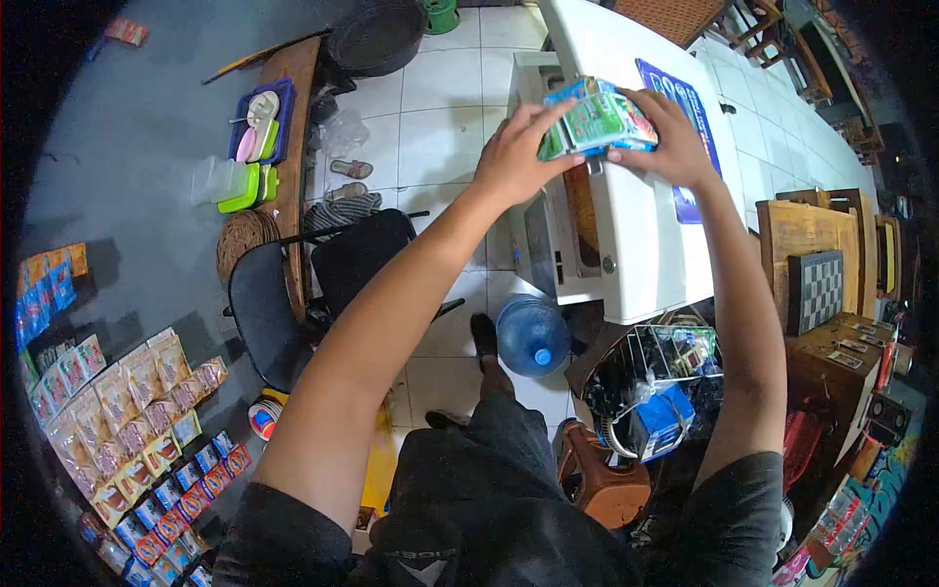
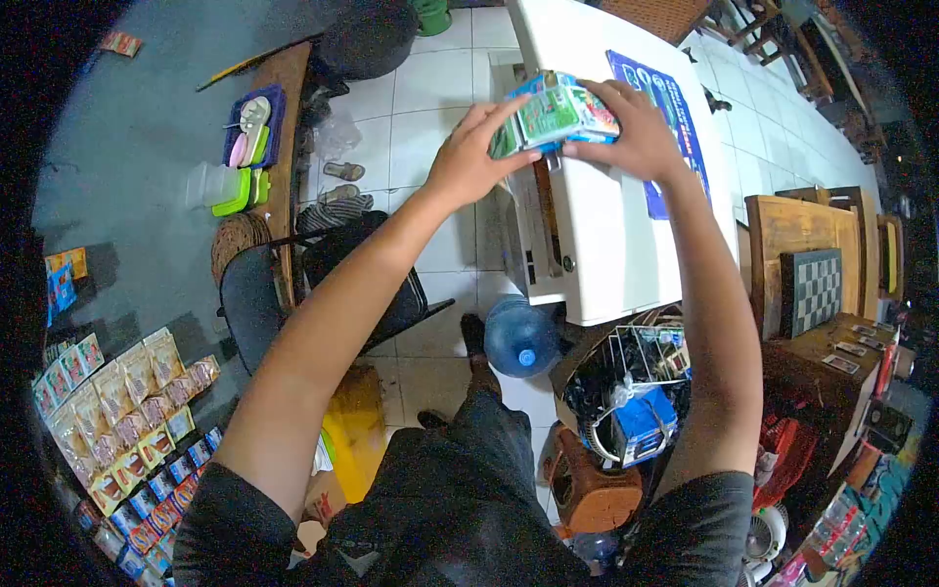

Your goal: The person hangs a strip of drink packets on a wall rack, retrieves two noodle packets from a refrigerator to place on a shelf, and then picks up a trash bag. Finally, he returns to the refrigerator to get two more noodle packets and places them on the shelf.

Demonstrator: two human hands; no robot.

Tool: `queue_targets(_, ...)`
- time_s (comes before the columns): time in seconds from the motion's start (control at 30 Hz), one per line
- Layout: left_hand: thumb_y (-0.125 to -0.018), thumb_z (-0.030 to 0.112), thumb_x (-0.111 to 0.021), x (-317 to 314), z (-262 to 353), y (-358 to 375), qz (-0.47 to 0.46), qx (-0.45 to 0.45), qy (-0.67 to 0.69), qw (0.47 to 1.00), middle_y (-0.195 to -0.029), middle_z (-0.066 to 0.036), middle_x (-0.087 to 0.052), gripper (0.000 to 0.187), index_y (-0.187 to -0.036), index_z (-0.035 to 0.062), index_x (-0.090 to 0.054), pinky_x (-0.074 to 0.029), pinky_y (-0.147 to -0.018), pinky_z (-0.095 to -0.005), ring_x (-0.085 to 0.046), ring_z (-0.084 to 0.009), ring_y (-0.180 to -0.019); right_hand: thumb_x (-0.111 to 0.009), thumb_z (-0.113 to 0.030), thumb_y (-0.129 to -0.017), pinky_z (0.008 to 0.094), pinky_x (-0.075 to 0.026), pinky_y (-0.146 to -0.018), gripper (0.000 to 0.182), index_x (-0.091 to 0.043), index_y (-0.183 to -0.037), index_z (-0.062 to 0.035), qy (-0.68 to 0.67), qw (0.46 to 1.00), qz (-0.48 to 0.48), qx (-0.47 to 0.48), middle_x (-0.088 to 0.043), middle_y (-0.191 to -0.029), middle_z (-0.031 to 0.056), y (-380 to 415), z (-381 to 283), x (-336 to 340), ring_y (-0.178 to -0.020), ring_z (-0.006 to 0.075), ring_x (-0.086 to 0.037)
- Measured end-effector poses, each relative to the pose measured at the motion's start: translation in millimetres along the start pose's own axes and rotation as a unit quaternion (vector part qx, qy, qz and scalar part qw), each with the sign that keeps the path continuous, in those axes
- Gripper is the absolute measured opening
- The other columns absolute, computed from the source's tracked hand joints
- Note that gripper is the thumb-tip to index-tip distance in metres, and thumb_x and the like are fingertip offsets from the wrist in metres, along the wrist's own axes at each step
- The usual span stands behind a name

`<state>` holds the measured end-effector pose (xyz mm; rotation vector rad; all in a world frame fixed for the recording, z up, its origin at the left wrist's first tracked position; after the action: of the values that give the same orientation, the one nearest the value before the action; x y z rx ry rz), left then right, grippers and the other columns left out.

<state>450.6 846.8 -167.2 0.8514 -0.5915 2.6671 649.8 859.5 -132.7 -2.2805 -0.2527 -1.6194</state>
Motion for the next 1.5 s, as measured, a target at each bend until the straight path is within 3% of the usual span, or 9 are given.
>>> queue_targets(0.17,-0.084,0.022,-0.07,21.4,-9.1,9.5,-0.052,0.063,0.037,0.996,-0.104,-0.01,-0.057,0.053,-0.133,0.0215,-0.053,-0.048,-0.08,-0.0357,-0.059,-0.0253,-0.094,-0.078,-0.059,-0.061,0.047,-0.039,-0.103,0.094,-0.048,-0.138,-0.016,-0.042,0.999,-0.024,0.011,-0.047,-0.136,0.021,10.5,0.6,3.0,-0.124,0.0408,-0.047)
queue_targets(0.33,-0.088,0.018,-0.063,62.6,-19.0,21.2,0.051,0.033,0.079,0.995,-0.106,-0.012,-0.057,0.031,-0.119,0.0148,-0.06,-0.047,-0.088,-0.0371,-0.058,-0.0313,-0.101,-0.081,-0.037,-0.056,0.0454,-0.04,-0.102,0.089,-0.049,-0.136,-0.0128,-0.159,0.984,-0.085,-0.012,-0.05,-0.128,0.0196,15.8,-11.6,12.0,-0.121,0.0375,-0.048)
queue_targets(0.57,-0.092,0.016,-0.057,151.1,-51.4,80.5,0.157,0.077,0.099,0.98,-0.108,-0.013,-0.058,0.024,-0.114,0.0042,-0.059,-0.044,-0.089,-0.0344,-0.058,-0.0282,-0.102,-0.077,-0.038,-0.048,0.0463,-0.041,-0.098,0.09,-0.05,-0.129,-0.0086,-0.122,0.992,-0.034,-0.014,-0.05,-0.119,0.0194,19.4,-39.5,27.1,-0.113,0.0389,-0.05)
queue_targets(0.83,-0.093,0.009,-0.054,243.3,-38.2,198.7,0.245,0.107,0.08,0.96,-0.113,-0.012,-0.055,0.021,-0.114,0.0044,-0.057,-0.041,-0.095,-0.0361,-0.055,-0.0263,-0.108,-0.07,-0.03,-0.047,0.0351,-0.036,-0.1,0.087,-0.047,-0.128,-0.0047,-0.328,0.942,-0.069,0.018,-0.052,-0.117,0.0116,-13.8,-127.5,22.3,-0.113,0.0241,-0.05)
queue_targets(1.0,-0.092,0.008,-0.053,291.3,-13.1,286.8,0.343,0.147,0.064,0.926,-0.114,-0.012,-0.055,0.026,-0.116,0.0015,-0.056,-0.039,-0.097,-0.0339,-0.055,-0.0237,-0.109,-0.065,-0.029,-0.06,0.0339,-0.035,-0.101,0.082,-0.04,-0.134,-0.006,-0.563,0.812,-0.153,0.026,-0.049,-0.126,0.0122,-25.5,-237.9,-16.8,-0.118,0.0247,-0.047)
queue_targets(1.1,-0.09,0.007,-0.052,315.7,16.2,347.5,0.404,0.156,0.033,0.901,-0.114,-0.01,-0.055,0.027,-0.117,0.0024,-0.056,-0.04,-0.095,-0.0312,-0.054,-0.0197,-0.109,-0.065,-0.033,-0.067,0.0368,-0.038,-0.1,0.083,-0.037,-0.14,-0.0071,-0.68,0.669,-0.281,-0.106,-0.047,-0.132,0.0144,-3.2,-290.7,-75.5,-0.12,0.0267,-0.047)
queue_targets(1.2,-0.091,0.009,-0.056,327.6,40.7,417.3,0.456,0.217,-0.009,0.863,-0.113,-0.009,-0.055,0.028,-0.118,0.0035,-0.056,-0.041,-0.092,-0.0297,-0.054,-0.0171,-0.106,-0.066,-0.046,-0.074,0.0392,-0.048,-0.088,0.072,-0.048,-0.132,-0.0065,-0.698,0.598,-0.335,-0.208,-0.058,-0.118,0.0142,23.3,-329.6,-138.6,-0.103,0.0271,-0.056)
queue_targets(1.37,-0.085,0.007,-0.062,335.1,100.2,539.1,0.565,0.237,-0.099,0.784,-0.109,-0.009,-0.058,0.028,-0.113,0.0034,-0.058,-0.042,-0.091,-0.0311,-0.056,-0.0201,-0.105,-0.062,-0.059,-0.073,0.0344,-0.045,-0.071,0.067,-0.055,-0.12,-0.0108,-0.665,0.56,-0.443,-0.219,-0.06,-0.103,0.0082,89.3,-445.2,-152.0,-0.087,0.0225,-0.056)
queue_targets(1.5,-0.085,0.01,-0.064,318.6,148.3,638.5,0.574,0.306,-0.194,0.734,-0.108,-0.011,-0.057,0.029,-0.113,0.0054,-0.057,-0.043,-0.091,-0.0349,-0.056,-0.0265,-0.105,-0.066,-0.056,-0.074,0.0425,-0.045,-0.092,0.071,-0.053,-0.126,-0.0095,-0.63,0.574,-0.492,-0.177,-0.059,-0.122,0.0122,162.3,-521.7,-144.0,-0.109,0.0297,-0.056)
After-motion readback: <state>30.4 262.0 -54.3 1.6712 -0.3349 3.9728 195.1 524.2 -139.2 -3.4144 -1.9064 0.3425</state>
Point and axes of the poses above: each hand's wrist, its own y-axis away from the middle knuckle, its own x-axis out of the back of the hand, z = x × y, the point moved 8 cm from there along -y, towards the middle knuckle
